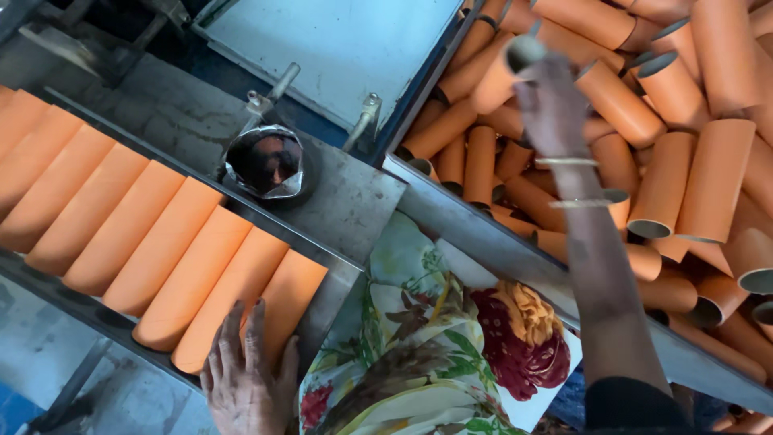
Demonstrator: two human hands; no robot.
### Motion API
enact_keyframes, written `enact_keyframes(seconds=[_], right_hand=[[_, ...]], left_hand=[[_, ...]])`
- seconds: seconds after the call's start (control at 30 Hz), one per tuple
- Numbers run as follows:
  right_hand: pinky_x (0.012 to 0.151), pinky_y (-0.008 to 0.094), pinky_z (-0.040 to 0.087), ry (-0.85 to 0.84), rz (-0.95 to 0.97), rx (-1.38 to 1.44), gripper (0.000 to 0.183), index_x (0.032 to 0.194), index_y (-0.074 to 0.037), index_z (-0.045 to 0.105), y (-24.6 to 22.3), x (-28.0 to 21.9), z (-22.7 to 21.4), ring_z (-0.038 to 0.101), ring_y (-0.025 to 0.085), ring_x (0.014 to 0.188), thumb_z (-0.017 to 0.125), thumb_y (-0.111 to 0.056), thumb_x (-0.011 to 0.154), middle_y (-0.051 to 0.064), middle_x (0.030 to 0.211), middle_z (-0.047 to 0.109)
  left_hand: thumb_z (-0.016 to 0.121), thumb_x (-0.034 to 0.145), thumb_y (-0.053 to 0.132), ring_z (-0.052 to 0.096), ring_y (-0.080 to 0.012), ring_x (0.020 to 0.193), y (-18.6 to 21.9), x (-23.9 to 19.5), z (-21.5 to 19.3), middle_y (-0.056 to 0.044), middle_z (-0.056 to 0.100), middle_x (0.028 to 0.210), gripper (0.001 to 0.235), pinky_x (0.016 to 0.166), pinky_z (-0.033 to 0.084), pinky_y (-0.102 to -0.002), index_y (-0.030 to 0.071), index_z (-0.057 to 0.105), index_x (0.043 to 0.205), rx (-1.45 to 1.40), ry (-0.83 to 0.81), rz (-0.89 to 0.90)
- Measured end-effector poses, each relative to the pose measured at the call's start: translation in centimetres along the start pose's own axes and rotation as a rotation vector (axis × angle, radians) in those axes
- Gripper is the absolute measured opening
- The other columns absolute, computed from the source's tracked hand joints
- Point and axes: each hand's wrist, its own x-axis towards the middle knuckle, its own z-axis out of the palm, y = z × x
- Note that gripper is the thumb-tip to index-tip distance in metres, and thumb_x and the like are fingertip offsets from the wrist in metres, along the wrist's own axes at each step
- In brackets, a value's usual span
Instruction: The person repeatedly picks orange cylindrical objects from a metal tray and places them into a machine's input slot. The person handles the cylinders one at a time, moving them from the tray to the machine throughout the clip.
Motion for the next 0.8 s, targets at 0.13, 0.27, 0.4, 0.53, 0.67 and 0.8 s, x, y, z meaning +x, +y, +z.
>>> enact_keyframes(seconds=[0.13, 0.27, 0.4, 0.53, 0.67, 0.8], right_hand=[[0.083, 0.032, 0.060, 0.109, 0.202, 0.431, 0.009, 0.110, 0.004, 0.060, -3.5, -1.3, -9.8, 0.067, 0.020, 0.095, 0.068, 0.002, 0.110, 0.015, 0.122, 0.059], [0.076, 0.029, 0.053, 0.089, 0.198, 0.547, 0.008, 0.100, -0.004, 0.061, -11.0, -3.6, -15.9, 0.061, 0.017, 0.090, 0.068, -0.005, 0.098, 0.009, 0.106, 0.059], [0.085, 0.036, 0.056, -0.163, -0.168, 1.318, 0.011, 0.097, -0.010, 0.061, -18.4, -3.1, -13.9, 0.063, 0.015, 0.083, 0.065, -0.018, 0.102, 0.004, 0.093, 0.064], [0.088, 0.031, 0.062, -0.428, -0.294, 1.283, 0.017, 0.106, -0.007, 0.058, -19.3, -3.2, -10.9, 0.071, 0.022, 0.095, 0.057, -0.024, 0.105, 0.025, 0.134, 0.061], [0.103, 0.040, 0.056, -0.396, -0.287, 0.680, 0.025, 0.129, -0.009, 0.055, -9.4, -0.9, -4.1, 0.065, 0.029, 0.121, 0.056, -0.021, 0.107, 0.015, 0.140, 0.054], [0.110, 0.057, 0.038, -0.511, -0.026, -0.242, 0.076, 0.149, -0.011, 0.051, 2.4, -1.1, 4.1, 0.044, 0.043, 0.139, 0.076, -0.015, 0.077, 0.024, 0.154, 0.046]], left_hand=[[0.081, 0.077, 0.039, 0.053, -0.0340, 0.137, 1.5, 1.1, -1.6, -0.010, 0.051, 0.153, 0.078, 0.110, 0.044, -0.052, 0.020, 0.052, 0.146, -0.170, 0.028, 0.103], [0.085, 0.073, 0.032, 0.050, -0.0416, 0.137, 4.2, 2.4, -2.8, -0.020, 0.047, 0.152, 0.083, 0.113, 0.040, -0.056, 0.011, 0.049, 0.145, -0.303, 0.092, 0.302], [0.084, 0.071, 0.028, 0.050, -0.0449, 0.136, 6.0, 3.1, -2.8, -0.024, 0.048, 0.148, 0.087, 0.113, 0.037, -0.060, 0.007, 0.044, 0.145, -0.392, 0.133, 0.473], [0.087, 0.069, 0.025, 0.064, -0.0389, 0.114, 5.7, 3.0, -2.3, -0.018, 0.064, 0.130, 0.089, 0.100, 0.050, -0.049, 0.008, 0.048, 0.147, -0.391, -0.082, 0.339], [0.093, 0.061, 0.034, 0.067, -0.0383, 0.102, 3.2, 2.2, -1.9, -0.018, 0.066, 0.116, 0.097, 0.093, 0.053, -0.050, 0.014, 0.054, 0.148, -0.122, -0.169, 0.119], [0.091, 0.062, 0.034, 0.067, -0.0364, 0.105, 1.7, 1.6, -0.6, -0.016, 0.066, 0.120, 0.094, 0.094, 0.052, -0.050, 0.016, 0.055, 0.147, -0.046, -0.007, 0.125]])
